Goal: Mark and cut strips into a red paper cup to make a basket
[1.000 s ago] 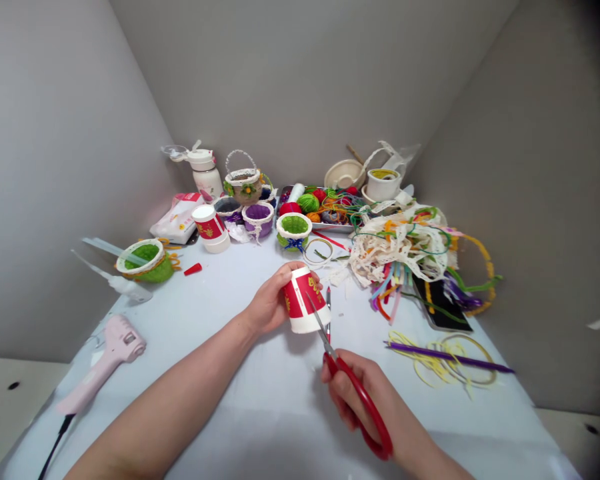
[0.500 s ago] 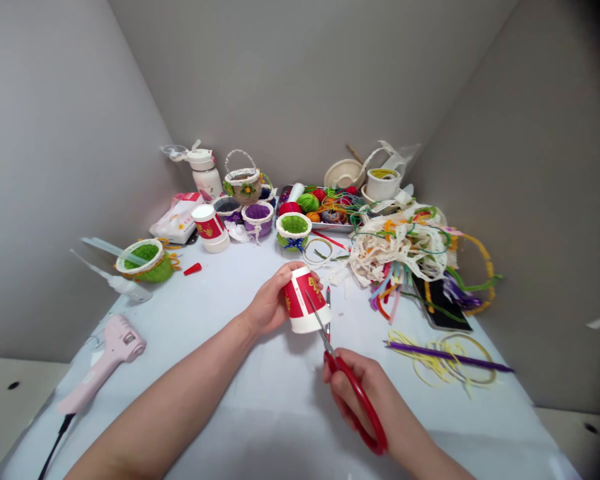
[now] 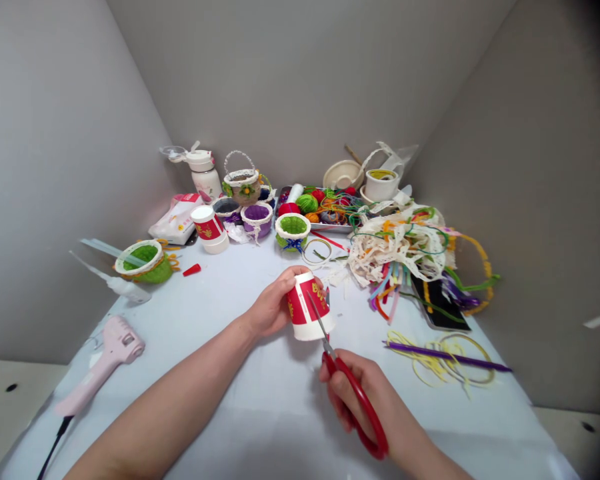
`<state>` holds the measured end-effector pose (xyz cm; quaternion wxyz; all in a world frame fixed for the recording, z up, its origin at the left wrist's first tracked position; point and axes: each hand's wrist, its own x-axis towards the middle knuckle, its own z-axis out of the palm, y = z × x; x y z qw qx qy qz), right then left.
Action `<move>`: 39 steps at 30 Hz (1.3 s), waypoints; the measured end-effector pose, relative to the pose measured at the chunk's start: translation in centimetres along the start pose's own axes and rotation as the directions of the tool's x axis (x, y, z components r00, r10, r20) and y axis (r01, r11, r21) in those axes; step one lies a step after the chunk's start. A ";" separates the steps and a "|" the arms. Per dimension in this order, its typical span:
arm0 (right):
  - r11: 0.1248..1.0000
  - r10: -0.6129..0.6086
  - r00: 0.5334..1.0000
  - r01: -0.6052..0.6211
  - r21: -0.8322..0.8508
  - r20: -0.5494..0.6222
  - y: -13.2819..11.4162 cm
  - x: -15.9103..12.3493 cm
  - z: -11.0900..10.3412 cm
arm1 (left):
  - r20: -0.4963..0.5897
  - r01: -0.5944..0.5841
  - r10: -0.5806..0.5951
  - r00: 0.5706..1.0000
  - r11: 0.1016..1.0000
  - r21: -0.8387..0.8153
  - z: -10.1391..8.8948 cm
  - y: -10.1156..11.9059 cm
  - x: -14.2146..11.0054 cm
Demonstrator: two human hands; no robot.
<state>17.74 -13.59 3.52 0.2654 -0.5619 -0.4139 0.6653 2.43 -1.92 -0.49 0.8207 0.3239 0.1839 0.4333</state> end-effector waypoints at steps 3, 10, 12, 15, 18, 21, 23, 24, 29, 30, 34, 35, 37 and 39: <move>1.000 0.014 1.000 -0.014 -0.016 -0.017 0.2 0.1 -0.1 | 0.003 -0.010 0.010 1.000 1.000 -0.001 0.1 0.0 0.0; 1.000 0.010 1.000 -0.010 -0.009 -0.012 0.1 0.1 -0.1 | 0.006 -0.007 0.007 1.000 1.000 -0.009 0.2 0.0 0.0; 1.000 0.004 1.000 -0.004 0.001 -0.011 -0.1 0.0 0.0 | 0.031 0.001 -0.001 1.000 1.000 -0.001 0.1 0.0 0.0; 1.000 0.007 1.000 -0.006 0.008 -0.015 -0.2 -0.1 0.1 | 0.057 0.011 -0.011 0.998 1.000 0.011 0.0 -0.1 -0.1; 1.000 0.022 0.999 -0.022 0.015 -0.028 -0.2 -0.1 0.2 | 0.061 0.012 -0.012 0.998 1.000 0.013 0.0 -0.3 0.0; 0.999 0.034 0.998 -0.033 0.015 -0.043 -0.1 0.0 0.1 | 0.052 0.011 -0.012 0.999 1.000 0.013 0.0 -0.3 0.0; 0.999 0.035 0.998 -0.034 0.011 -0.048 0.1 0.2 0.1 | 0.041 0.009 -0.010 0.999 1.000 0.017 0.1 -0.3 0.0; 0.999 0.033 0.998 -0.033 0.010 -0.048 0.1 0.2 0.0 | 0.036 0.006 -0.007 0.999 1.000 0.019 0.1 -0.3 0.0; 1.000 0.010 0.999 -0.009 0.021 -0.049 0.5 0.4 0.0 | 0.046 0.018 -0.019 0.999 1.000 0.019 0.2 -0.3 0.0; 1.000 0.006 0.999 -0.005 0.024 -0.050 0.5 0.4 0.0 | 0.053 0.026 -0.028 0.998 0.999 0.021 0.1 -0.3 0.0; 1.000 0.011 0.998 -0.009 0.028 -0.059 0.2 0.3 0.1 | 0.076 0.044 -0.045 0.996 0.999 0.025 0.1 -0.3 -0.1; 1.000 0.016 0.998 -0.014 0.028 -0.062 0.0 0.3 0.1 | 0.077 0.044 -0.046 0.996 0.999 0.024 0.1 -0.3 -0.1; 0.999 0.033 0.997 -0.031 0.025 -0.068 -0.2 0.3 0.1 | 0.075 0.045 -0.046 0.996 0.999 0.024 0.2 -0.4 -0.1; 0.999 0.051 0.996 -0.050 0.020 -0.072 -0.3 0.3 0.1 | 0.072 0.042 -0.043 0.996 0.999 0.025 0.2 -0.4 -0.1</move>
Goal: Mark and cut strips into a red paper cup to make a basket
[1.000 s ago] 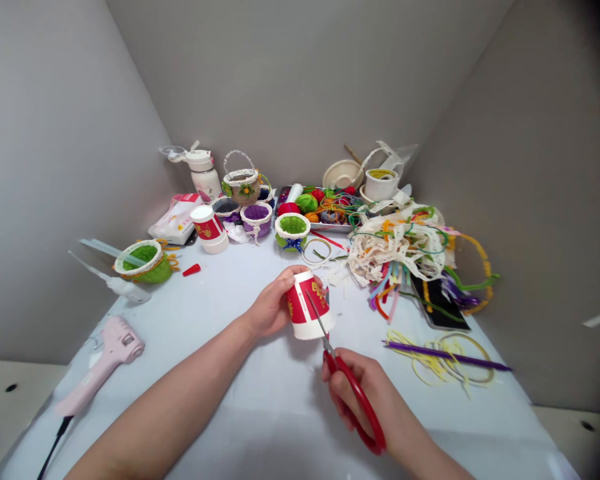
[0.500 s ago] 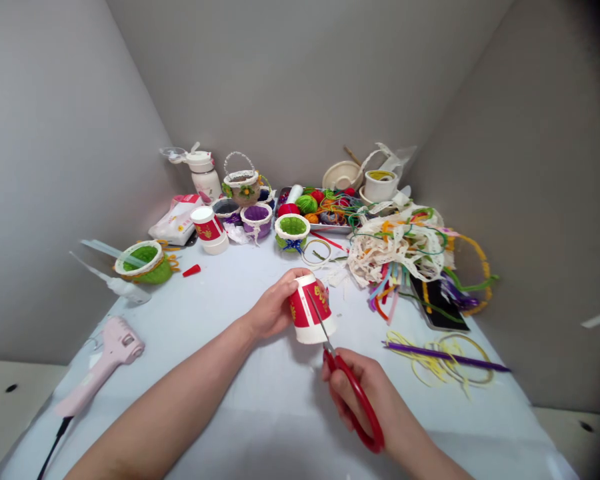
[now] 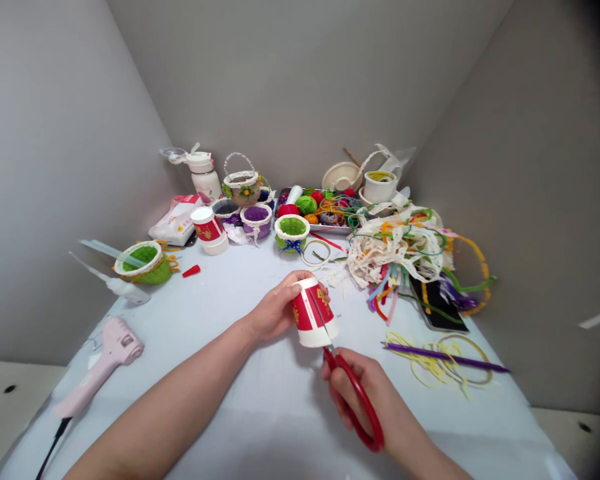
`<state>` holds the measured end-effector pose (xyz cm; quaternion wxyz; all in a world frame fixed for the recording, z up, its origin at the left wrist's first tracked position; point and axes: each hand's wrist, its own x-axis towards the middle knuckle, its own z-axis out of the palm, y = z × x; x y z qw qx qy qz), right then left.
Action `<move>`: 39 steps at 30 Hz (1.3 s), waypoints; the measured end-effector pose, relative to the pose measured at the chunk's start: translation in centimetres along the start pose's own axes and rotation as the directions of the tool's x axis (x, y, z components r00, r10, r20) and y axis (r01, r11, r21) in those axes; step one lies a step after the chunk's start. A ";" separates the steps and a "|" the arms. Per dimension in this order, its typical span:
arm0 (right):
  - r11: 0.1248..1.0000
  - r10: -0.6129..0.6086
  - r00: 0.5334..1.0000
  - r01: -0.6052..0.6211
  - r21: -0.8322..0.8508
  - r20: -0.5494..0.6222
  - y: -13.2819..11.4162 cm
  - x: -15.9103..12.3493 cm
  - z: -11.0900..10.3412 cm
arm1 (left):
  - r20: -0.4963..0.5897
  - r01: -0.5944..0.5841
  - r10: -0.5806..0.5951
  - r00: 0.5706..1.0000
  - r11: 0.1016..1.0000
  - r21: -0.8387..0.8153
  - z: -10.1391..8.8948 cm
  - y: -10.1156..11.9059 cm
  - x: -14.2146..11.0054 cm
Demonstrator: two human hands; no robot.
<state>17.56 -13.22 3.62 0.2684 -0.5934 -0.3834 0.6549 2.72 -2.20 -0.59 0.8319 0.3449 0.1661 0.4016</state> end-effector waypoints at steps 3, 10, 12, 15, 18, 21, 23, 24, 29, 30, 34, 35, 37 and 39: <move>1.000 -0.002 1.000 0.002 -0.004 0.009 0.3 0.1 -0.1 | -0.007 -0.008 0.008 1.000 1.000 -0.001 0.1 0.0 0.0; 0.998 -0.058 0.998 0.059 -0.009 0.030 0.7 0.0 -0.3 | 0.020 0.020 -0.020 1.000 1.000 -0.003 0.2 -0.3 0.0; 0.999 -0.051 0.998 0.051 -0.014 0.022 0.5 -0.1 -0.3 | 0.018 0.011 -0.011 1.000 1.000 -0.009 0.2 -0.4 0.0; 0.999 -0.045 0.999 0.045 -0.022 0.009 0.5 0.0 -0.3 | 0.013 0.006 -0.006 1.000 1.000 -0.011 0.2 -0.4 0.0; 0.999 -0.037 0.999 0.037 -0.033 0.001 0.7 0.2 -0.4 | 0.003 0.012 -0.012 1.000 1.000 -0.004 0.3 -0.3 0.0; 0.999 -0.024 1.000 0.024 -0.032 -0.007 0.9 0.4 -0.4 | -0.009 0.009 -0.009 1.000 1.000 0.001 0.4 -0.2 -0.1; 0.999 -0.024 1.000 0.024 -0.027 -0.012 0.9 0.5 -0.4 | -0.011 0.002 -0.002 1.000 1.000 0.002 0.5 -0.2 -0.1; 0.999 -0.026 1.000 0.025 -0.026 -0.014 0.9 0.5 -0.4 | -0.009 0.000 0.000 1.000 1.000 0.004 0.5 -0.2 -0.2; 0.999 -0.025 0.999 0.024 -0.035 -0.021 0.4 0.4 -0.4 | -0.018 -0.013 0.013 1.000 1.000 0.008 0.7 -0.2 -0.2; 0.999 -0.025 0.999 0.024 -0.038 -0.021 0.3 0.4 -0.4 | -0.022 -0.017 0.017 1.000 1.000 0.006 0.7 -0.2 -0.2; 0.998 -0.041 0.999 0.040 -0.052 -0.014 0.5 0.4 -0.6 | -0.030 -0.022 0.022 0.999 1.000 0.002 0.8 -0.2 -0.3; 0.997 -0.049 0.999 0.049 -0.057 -0.008 0.7 0.5 -0.6 | -0.032 -0.023 0.023 0.999 1.000 -0.001 0.8 -0.2 -0.3; 0.996 -0.063 0.998 0.063 -0.066 0.006 1.1 0.7 -0.7 | -0.037 -0.030 0.029 0.999 1.000 -0.009 0.8 -0.2 -0.3; 0.995 -0.068 0.998 0.069 -0.071 0.011 1.6 0.8 -0.8 | -0.048 -0.041 0.041 0.998 0.999 -0.016 0.6 -0.2 -0.2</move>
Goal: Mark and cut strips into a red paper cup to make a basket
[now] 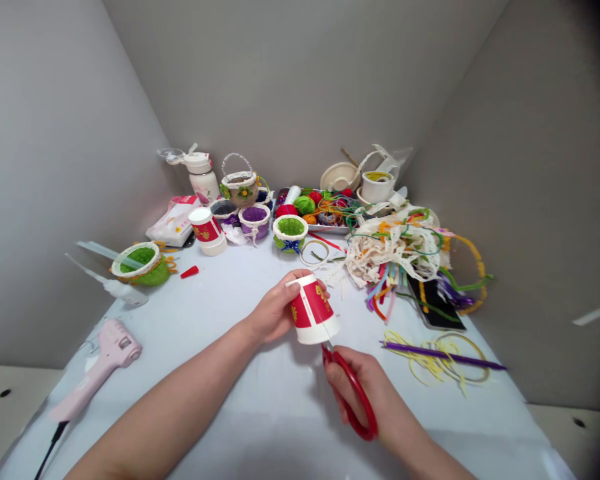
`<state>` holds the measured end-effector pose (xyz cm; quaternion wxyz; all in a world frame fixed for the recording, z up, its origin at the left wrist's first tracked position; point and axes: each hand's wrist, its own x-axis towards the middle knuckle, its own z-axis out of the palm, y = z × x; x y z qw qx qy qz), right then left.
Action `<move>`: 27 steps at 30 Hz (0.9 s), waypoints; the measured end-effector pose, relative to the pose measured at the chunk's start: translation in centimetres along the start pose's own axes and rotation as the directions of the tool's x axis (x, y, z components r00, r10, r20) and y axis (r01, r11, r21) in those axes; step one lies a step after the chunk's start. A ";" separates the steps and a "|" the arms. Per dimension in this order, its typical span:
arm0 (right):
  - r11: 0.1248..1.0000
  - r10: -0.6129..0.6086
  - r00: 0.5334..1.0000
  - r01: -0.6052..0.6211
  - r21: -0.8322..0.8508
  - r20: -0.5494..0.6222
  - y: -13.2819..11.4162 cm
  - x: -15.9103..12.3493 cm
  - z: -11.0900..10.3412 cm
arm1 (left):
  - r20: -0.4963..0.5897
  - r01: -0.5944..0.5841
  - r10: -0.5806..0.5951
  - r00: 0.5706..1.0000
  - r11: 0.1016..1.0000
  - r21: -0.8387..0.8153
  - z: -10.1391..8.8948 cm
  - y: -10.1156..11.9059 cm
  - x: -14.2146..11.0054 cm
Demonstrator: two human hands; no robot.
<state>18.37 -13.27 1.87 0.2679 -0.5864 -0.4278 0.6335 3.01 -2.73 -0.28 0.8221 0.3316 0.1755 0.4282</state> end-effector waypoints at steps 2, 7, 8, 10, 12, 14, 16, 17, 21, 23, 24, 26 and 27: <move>1.000 -0.007 1.000 0.007 0.002 0.000 0.3 0.1 -0.2 | -0.020 -0.011 0.011 1.000 1.000 -0.006 -0.3 0.2 0.1; 1.000 -0.020 0.997 0.020 -0.003 0.071 0.5 -0.2 -0.7 | -0.130 -0.093 0.089 0.988 0.995 -0.026 -1.6 1.5 0.7; 1.000 -0.019 0.996 0.021 -0.012 0.092 0.5 -0.3 -0.7 | -0.159 -0.112 0.105 0.982 0.993 -0.033 -1.9 1.9 0.9; 0.999 -0.018 0.990 0.023 -0.033 0.142 0.6 -0.6 -0.8 | -0.219 -0.140 0.126 0.968 0.989 -0.050 -2.3 2.7 1.2; 0.999 -0.030 0.981 0.036 -0.026 0.191 0.9 -0.7 -0.8 | -0.264 -0.152 0.127 0.956 0.986 -0.075 -2.6 3.5 1.4; 0.998 -0.065 0.972 0.064 0.009 0.224 1.2 -0.8 -0.8 | -0.291 -0.150 0.114 0.950 0.983 -0.107 -2.8 4.0 1.5; 0.995 -0.100 0.966 0.093 0.040 0.239 1.4 -0.9 -0.8 | -0.305 -0.147 0.101 0.947 0.980 -0.131 -3.0 4.3 1.5; 0.993 -0.114 0.962 0.106 0.043 0.250 1.5 -0.9 -0.8 | -0.307 -0.148 0.101 0.946 0.980 -0.135 -3.0 4.3 1.5; 0.991 -0.131 0.946 0.125 0.038 0.298 1.6 -1.2 -0.8 | -0.275 -0.157 0.121 0.954 0.981 -0.112 -3.1 4.1 1.4; 0.992 -0.126 0.947 0.116 0.049 0.296 1.4 -1.3 -0.7 | -0.257 -0.163 0.134 0.957 0.982 -0.095 -3.1 3.9 1.5; 0.992 -0.126 0.950 0.113 0.060 0.286 1.2 -1.4 -0.6 | -0.249 -0.165 0.138 0.959 0.982 -0.092 -3.0 3.8 1.5; 0.989 -0.133 0.959 0.113 0.091 0.250 0.6 -1.6 -0.4 | -0.239 -0.163 0.136 0.962 0.982 -0.098 -2.8 3.7 1.5; 0.988 -0.137 0.963 0.115 0.106 0.234 0.3 -1.6 -0.4 | -0.235 -0.158 0.131 0.963 0.982 -0.102 -2.7 3.6 1.5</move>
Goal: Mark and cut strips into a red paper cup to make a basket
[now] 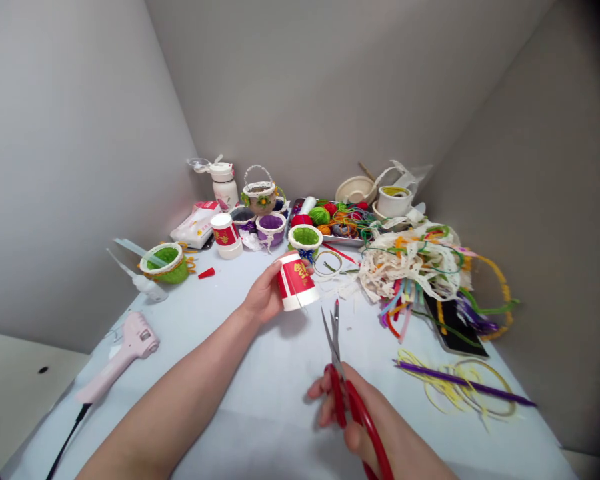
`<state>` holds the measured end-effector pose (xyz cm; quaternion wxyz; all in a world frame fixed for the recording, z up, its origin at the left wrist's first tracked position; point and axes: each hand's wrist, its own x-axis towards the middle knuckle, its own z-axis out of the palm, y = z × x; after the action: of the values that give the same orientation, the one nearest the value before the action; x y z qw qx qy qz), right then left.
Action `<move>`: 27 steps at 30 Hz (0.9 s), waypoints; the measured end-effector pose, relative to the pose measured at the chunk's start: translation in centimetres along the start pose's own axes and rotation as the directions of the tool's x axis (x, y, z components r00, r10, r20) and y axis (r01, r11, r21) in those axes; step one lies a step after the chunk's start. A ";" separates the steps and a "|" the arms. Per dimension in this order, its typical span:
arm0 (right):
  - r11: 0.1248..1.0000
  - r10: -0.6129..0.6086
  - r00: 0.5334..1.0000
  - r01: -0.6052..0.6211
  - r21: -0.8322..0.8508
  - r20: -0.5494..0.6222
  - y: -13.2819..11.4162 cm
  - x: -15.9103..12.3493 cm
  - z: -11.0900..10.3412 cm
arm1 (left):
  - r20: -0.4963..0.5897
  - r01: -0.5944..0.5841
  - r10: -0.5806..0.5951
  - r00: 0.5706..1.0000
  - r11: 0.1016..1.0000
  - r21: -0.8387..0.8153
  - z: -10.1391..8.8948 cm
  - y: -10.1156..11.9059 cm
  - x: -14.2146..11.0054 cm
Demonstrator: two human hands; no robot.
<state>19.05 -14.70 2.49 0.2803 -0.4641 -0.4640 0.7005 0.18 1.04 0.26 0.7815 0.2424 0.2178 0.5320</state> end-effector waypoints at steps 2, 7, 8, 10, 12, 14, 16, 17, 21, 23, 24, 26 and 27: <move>1.000 0.000 1.000 0.001 0.019 -0.021 -0.7 0.0 0.2 | 0.000 0.010 -0.010 1.000 1.000 0.005 0.2 -0.1 -0.1; 1.000 0.014 0.998 -0.015 -0.005 -0.056 -1.1 0.1 0.3 | 0.003 0.014 -0.014 1.000 1.000 0.024 0.1 -0.2 -0.2; 1.000 0.007 0.999 -0.008 -0.017 -0.053 -1.0 0.1 0.3 | 0.009 0.013 -0.013 1.000 1.000 0.027 0.0 -0.2 -0.2; 0.999 -0.004 1.000 0.003 -0.035 -0.031 -0.7 0.2 0.2 | 0.018 0.005 -0.005 1.000 0.999 0.045 -0.1 -0.3 -0.2; 0.999 0.000 1.000 0.000 -0.044 0.007 -0.5 0.3 0.1 | 0.026 -0.003 0.001 1.000 0.997 0.076 -0.2 -0.4 -0.3; 0.999 0.007 0.999 -0.005 -0.050 0.037 -0.3 0.4 0.0 | 0.040 -0.002 -0.002 0.999 0.995 0.099 -0.3 -0.5 -0.5; 0.999 0.009 0.998 -0.006 -0.047 0.059 -0.1 0.4 -0.1 | 0.063 0.002 -0.009 0.998 0.995 0.103 -0.3 -0.6 -0.5; 0.999 0.006 0.998 -0.003 -0.044 0.067 0.0 0.4 -0.1 | 0.073 0.004 -0.011 0.997 0.995 0.102 -0.3 -0.6 -0.6; 0.999 0.002 0.998 0.001 -0.052 0.066 0.4 0.4 -0.2 | 0.078 0.007 -0.015 0.997 0.995 0.102 -0.1 -0.8 -0.7; 0.998 0.004 0.998 0.000 -0.059 0.066 0.5 0.4 -0.3 | 0.071 0.020 -0.027 0.997 0.994 0.103 0.0 -1.0 -0.7; 0.998 0.004 0.998 0.000 -0.062 0.071 0.6 0.4 -0.3 | 0.070 0.029 -0.036 0.997 0.994 0.102 0.1 -1.1 -0.8; 0.998 0.001 0.998 0.003 -0.065 0.069 0.6 0.4 -0.4 | 0.069 0.047 -0.054 0.996 0.994 0.096 0.3 -1.3 -0.9; 0.998 0.002 0.998 0.003 -0.066 0.066 0.7 0.5 -0.4 | 0.071 0.056 -0.063 0.995 0.994 0.093 0.4 -1.4 -1.0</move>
<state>19.23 -14.46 1.65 0.2496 -0.4497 -0.4961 0.6995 1.09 -0.40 -0.21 0.7928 0.2906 0.2197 0.4887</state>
